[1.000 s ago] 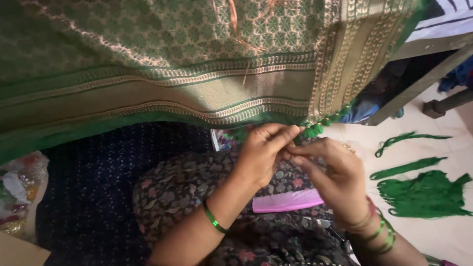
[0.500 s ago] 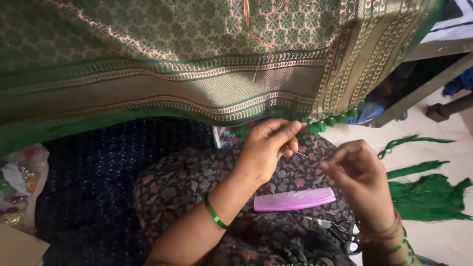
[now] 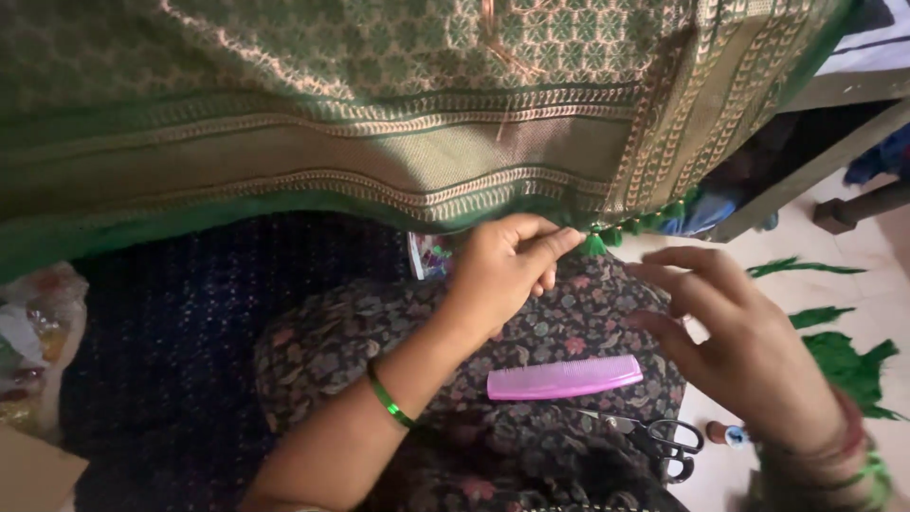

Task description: The person is tying tassels and performing intricate thread work on the border of a green saree.

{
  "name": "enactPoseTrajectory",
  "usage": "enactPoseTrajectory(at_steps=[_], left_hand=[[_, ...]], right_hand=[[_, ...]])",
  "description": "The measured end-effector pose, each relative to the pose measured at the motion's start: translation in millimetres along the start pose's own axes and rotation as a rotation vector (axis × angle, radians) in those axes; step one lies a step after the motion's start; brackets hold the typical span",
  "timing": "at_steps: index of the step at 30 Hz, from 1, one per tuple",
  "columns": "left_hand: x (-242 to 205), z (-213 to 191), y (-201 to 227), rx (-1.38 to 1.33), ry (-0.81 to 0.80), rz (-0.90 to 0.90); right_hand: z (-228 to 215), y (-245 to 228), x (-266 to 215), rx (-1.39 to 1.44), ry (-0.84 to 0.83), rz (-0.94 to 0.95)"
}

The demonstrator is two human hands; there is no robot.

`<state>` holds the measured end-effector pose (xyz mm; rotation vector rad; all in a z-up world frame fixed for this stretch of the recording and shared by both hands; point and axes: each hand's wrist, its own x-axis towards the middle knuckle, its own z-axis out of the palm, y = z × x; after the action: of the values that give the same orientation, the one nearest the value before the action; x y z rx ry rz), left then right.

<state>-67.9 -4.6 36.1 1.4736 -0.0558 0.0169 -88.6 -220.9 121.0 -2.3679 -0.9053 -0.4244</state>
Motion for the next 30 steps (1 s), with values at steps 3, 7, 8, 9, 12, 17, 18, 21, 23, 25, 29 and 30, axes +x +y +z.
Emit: enactPoseTrajectory(at_steps=[3, 7, 8, 9, 12, 17, 18, 21, 23, 25, 29, 30], left_hand=[[1, -3, 9, 0.054, -0.032, -0.05], [1, -9, 11, 0.046, -0.117, -0.049], [1, -10, 13, 0.009, -0.165, -0.009], [1, -12, 15, -0.027, -0.213, 0.031], [1, -17, 21, 0.094, -0.182, 0.098], [1, -8, -8, 0.309, 0.067, 0.32], [0, -5, -8, 0.338, 0.11, 0.297], [-3, 4, -31, -0.084, 0.02, 0.199], [-3, 13, -44, -0.135, 0.088, 0.225], [-3, 16, -48, -0.186, 0.16, 0.251], [-9, 7, -26, 0.001, 0.349, 0.433], [-9, 5, -17, -0.025, 0.382, 0.401]], right_hand=[[-12, 1, 15, -0.161, -0.235, -0.227], [-19, -1, 44, -0.117, -0.273, -0.221], [-18, -3, 53, -0.123, -0.245, -0.263], [-18, -5, 62, -0.129, -0.216, -0.304], [-14, -10, 81, -0.14, -0.212, -0.347], [-4, -24, 102, -0.235, -0.215, -0.545], [-3, -26, 105, -0.302, -0.194, -0.62], [4, -25, 117, -0.207, -0.326, -0.654], [8, -24, 124, -0.229, -0.357, -0.717], [12, -24, 130, -0.249, -0.391, -0.785], [21, -29, 133, -0.387, -0.379, -0.726], [23, -30, 133, -0.363, -0.344, -0.658]])
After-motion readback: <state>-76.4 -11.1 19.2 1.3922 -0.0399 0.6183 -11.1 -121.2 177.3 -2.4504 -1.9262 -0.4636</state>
